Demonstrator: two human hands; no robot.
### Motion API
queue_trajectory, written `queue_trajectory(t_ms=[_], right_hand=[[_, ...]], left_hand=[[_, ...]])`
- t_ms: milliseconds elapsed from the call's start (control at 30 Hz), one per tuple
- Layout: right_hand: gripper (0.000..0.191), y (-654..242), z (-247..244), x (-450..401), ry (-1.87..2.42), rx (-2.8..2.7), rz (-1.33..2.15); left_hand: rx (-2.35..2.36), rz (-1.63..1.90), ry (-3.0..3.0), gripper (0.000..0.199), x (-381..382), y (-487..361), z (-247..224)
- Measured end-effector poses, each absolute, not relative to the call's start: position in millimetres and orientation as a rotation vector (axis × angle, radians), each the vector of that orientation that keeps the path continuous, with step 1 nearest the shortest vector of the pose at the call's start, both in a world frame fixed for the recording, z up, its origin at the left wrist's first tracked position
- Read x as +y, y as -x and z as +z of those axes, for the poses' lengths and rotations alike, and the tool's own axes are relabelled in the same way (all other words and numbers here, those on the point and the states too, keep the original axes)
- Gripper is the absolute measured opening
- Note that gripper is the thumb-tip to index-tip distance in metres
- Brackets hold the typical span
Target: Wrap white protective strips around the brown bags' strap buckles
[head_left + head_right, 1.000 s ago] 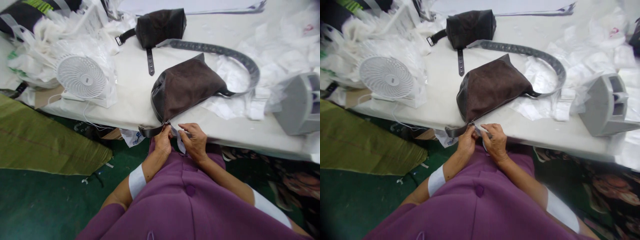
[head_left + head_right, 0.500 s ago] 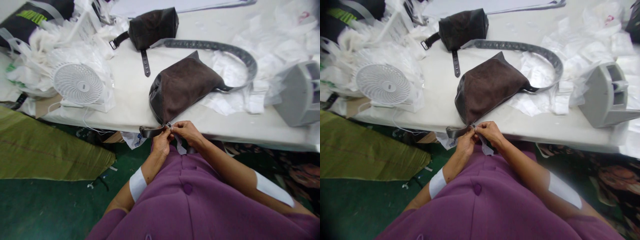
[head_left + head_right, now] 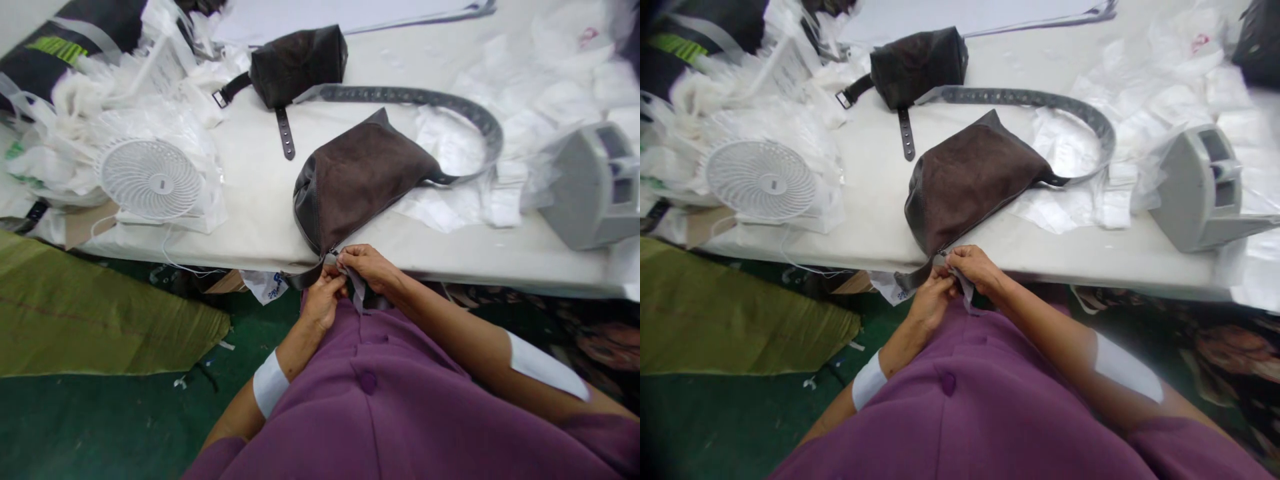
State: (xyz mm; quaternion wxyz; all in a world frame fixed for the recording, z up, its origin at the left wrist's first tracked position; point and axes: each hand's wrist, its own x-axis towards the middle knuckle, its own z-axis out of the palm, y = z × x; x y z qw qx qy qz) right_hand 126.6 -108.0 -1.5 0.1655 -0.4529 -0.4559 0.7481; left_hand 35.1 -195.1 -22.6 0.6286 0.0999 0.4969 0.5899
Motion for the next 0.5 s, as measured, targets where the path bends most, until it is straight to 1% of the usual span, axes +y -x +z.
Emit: queue_trajectory(t_ms=[133,200,333,433,500], right_hand=[[0.014,-121.8,-6.6,-114.2,1.296,-1.416,1.907],[0.015,-122.1,-11.4,-113.3,1.284,-1.475,1.885],[0.013,-128.2,-14.6,-109.9,1.231,-1.340,2.144],[0.020,-133.1,-10.1,-109.9,1.212,-1.182,2.276],[0.027,-135.6,-6.5,-108.4,1.239,-1.260,2.256]], left_hand=[[1.130,1.295,-0.199,0.026,-199.5,-36.0,-27.8],[1.127,1.292,-0.184,0.026,-198.5,-34.9,-31.9],[1.139,1.301,-0.118,0.033,-193.5,-32.6,-33.9],[1.156,1.273,-0.113,0.035,-192.0,-34.9,-25.5],[1.199,1.233,-0.135,0.033,-191.8,-39.0,-16.9]])
